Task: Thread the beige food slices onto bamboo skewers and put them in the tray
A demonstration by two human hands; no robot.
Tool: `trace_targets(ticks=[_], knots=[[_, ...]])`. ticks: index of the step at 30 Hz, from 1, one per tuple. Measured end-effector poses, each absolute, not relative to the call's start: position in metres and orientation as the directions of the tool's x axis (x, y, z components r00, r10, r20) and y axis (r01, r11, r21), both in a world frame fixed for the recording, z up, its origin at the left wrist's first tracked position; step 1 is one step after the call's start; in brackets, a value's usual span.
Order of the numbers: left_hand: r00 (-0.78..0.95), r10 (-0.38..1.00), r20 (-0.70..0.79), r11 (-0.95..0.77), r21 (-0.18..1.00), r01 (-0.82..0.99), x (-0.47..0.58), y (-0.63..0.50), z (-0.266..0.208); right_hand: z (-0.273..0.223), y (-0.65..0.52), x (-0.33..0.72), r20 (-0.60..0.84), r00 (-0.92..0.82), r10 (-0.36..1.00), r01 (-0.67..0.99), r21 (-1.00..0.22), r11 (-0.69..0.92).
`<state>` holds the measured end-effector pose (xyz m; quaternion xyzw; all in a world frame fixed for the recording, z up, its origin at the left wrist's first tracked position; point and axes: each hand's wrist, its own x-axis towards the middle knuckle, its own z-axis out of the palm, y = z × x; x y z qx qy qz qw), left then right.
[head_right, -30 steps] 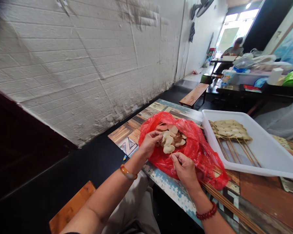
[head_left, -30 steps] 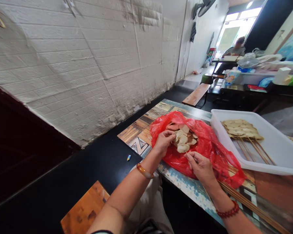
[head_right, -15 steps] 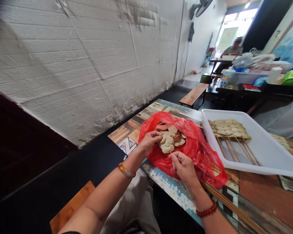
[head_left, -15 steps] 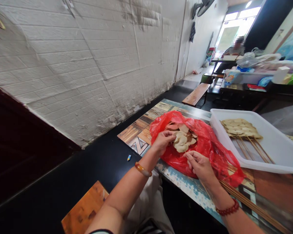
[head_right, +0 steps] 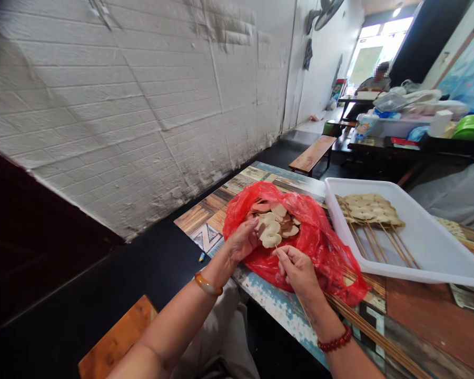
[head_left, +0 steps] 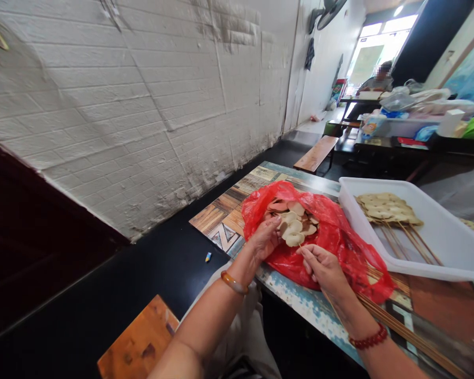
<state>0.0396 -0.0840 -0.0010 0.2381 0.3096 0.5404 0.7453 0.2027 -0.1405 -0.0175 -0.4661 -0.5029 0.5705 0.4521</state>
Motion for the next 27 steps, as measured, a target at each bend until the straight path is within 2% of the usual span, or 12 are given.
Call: trace_targets(ticks=[3,6,12,14,21,27], knots=[[0.291,0.949,-0.120,0.291,0.689,-0.664,0.045,-0.087,-0.004,-0.018,-0.140,0.203,-0.073,-0.159,0.985,-0.033,-0.996,-0.079],[0.272,0.956,-0.110,0.269,0.702,-0.659,0.050,-0.089,-0.005,-0.019,-0.140,0.203,-0.054,-0.146,0.988,-0.005,-0.998,-0.055],[0.018,0.986,-0.166,0.137,0.736,-0.663,0.055,-0.086,-0.004,-0.023,-0.139,0.202,-0.045,-0.156,0.987,0.062,-0.997,-0.036],[-0.019,0.986,-0.163,0.106,0.721,-0.684,0.053,-0.083,0.000,-0.024,-0.140,0.202,-0.043,-0.169,0.985,0.085,-0.996,-0.029],[0.094,0.971,-0.219,0.214,0.622,-0.753,0.046,-0.081,0.010,-0.017,-0.144,0.201,-0.001,-0.172,0.985,0.086,-0.996,0.014],[0.056,0.982,-0.182,0.163,0.653,-0.739,0.055,-0.078,0.008,-0.015,-0.144,0.200,0.010,-0.164,0.986,0.123,-0.992,0.031]])
